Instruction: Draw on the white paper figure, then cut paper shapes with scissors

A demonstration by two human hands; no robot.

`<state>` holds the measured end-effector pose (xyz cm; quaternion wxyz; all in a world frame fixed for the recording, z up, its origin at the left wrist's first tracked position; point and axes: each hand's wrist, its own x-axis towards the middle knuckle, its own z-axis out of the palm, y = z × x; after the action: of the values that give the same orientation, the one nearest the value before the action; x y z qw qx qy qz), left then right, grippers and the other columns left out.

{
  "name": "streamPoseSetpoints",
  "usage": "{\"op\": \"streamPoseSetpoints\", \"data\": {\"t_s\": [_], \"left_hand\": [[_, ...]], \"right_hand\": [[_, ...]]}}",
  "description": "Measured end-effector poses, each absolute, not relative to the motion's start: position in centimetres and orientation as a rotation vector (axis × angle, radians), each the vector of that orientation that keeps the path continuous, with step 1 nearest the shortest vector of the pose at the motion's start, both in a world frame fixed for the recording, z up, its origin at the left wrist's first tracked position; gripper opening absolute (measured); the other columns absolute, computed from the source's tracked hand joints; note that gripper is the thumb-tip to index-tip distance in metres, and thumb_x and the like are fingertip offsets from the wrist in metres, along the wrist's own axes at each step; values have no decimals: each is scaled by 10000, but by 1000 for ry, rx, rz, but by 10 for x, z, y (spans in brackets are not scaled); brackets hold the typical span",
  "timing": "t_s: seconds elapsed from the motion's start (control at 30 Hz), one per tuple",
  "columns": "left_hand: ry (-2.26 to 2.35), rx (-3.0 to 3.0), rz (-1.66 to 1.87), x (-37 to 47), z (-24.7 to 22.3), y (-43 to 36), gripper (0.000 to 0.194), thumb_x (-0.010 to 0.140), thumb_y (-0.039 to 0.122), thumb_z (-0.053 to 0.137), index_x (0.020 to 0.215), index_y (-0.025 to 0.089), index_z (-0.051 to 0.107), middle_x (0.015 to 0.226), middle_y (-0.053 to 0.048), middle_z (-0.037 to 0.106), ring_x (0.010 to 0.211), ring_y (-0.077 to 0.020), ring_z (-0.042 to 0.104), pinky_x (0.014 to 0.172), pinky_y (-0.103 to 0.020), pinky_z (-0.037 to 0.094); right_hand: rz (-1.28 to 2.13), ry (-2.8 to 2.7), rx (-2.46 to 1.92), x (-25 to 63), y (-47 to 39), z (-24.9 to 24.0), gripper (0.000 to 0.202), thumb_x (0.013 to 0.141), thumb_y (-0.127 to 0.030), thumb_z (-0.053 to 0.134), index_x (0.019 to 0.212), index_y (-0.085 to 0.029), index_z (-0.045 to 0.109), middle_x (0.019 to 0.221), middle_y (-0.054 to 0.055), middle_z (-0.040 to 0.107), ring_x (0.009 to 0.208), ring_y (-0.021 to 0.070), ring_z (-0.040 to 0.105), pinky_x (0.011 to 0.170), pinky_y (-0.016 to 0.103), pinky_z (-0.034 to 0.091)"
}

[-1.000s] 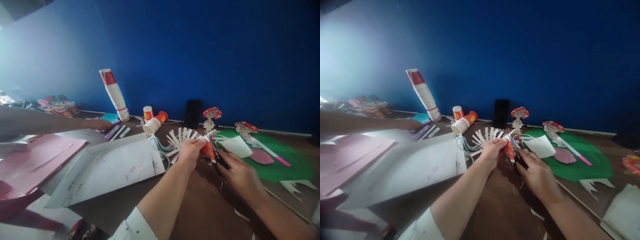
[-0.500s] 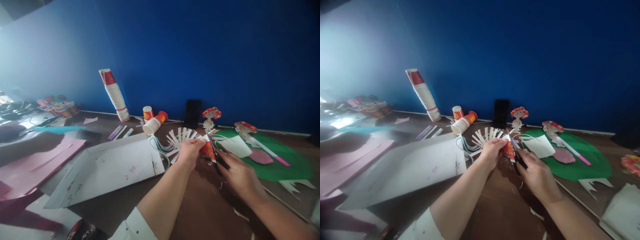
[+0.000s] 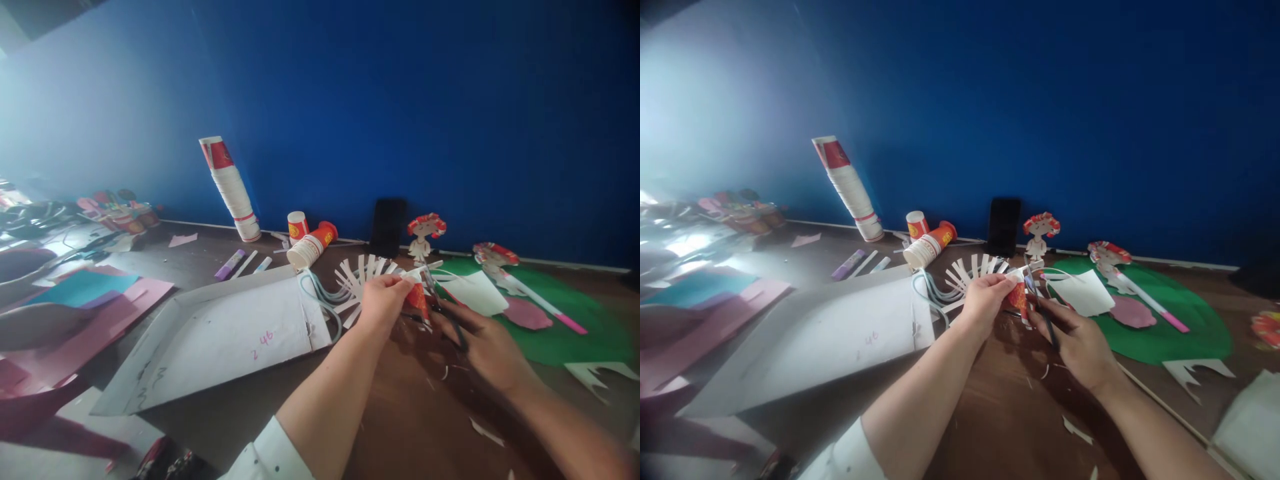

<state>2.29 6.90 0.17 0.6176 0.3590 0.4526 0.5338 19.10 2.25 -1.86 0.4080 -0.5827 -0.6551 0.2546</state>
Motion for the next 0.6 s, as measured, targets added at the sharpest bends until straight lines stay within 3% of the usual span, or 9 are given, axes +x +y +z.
{"op": "streamPoseSetpoints", "data": {"t_s": [0.23,0.33,0.6], "left_hand": [[1071,809,1213,23,13,62,198,788,227,763,615,184,679,568,-4,632,535,-134,556,559,-240,461],[1069,792,1222,23,16,60,223,769,246,793,605,184,655,572,5,621,534,-133,561,570,-244,487],[1067,744,1212,24,20,59,215,780,209,766,609,183,638,575,4,626,516,-129,569,553,-237,498]], "right_hand": [[799,-1640,-1348,188,20,-8,462,875,-624,717,1109,-257,874,1140,97,849,1107,380,779,885,433,655],[855,-1609,-1394,187,19,-4,455,833,-613,754,1054,-238,884,1134,97,845,1151,391,760,925,421,641],[1062,-1479,-1423,188,19,-4,580,700,-676,838,1042,-210,884,1101,116,847,1075,386,766,782,372,655]]}}
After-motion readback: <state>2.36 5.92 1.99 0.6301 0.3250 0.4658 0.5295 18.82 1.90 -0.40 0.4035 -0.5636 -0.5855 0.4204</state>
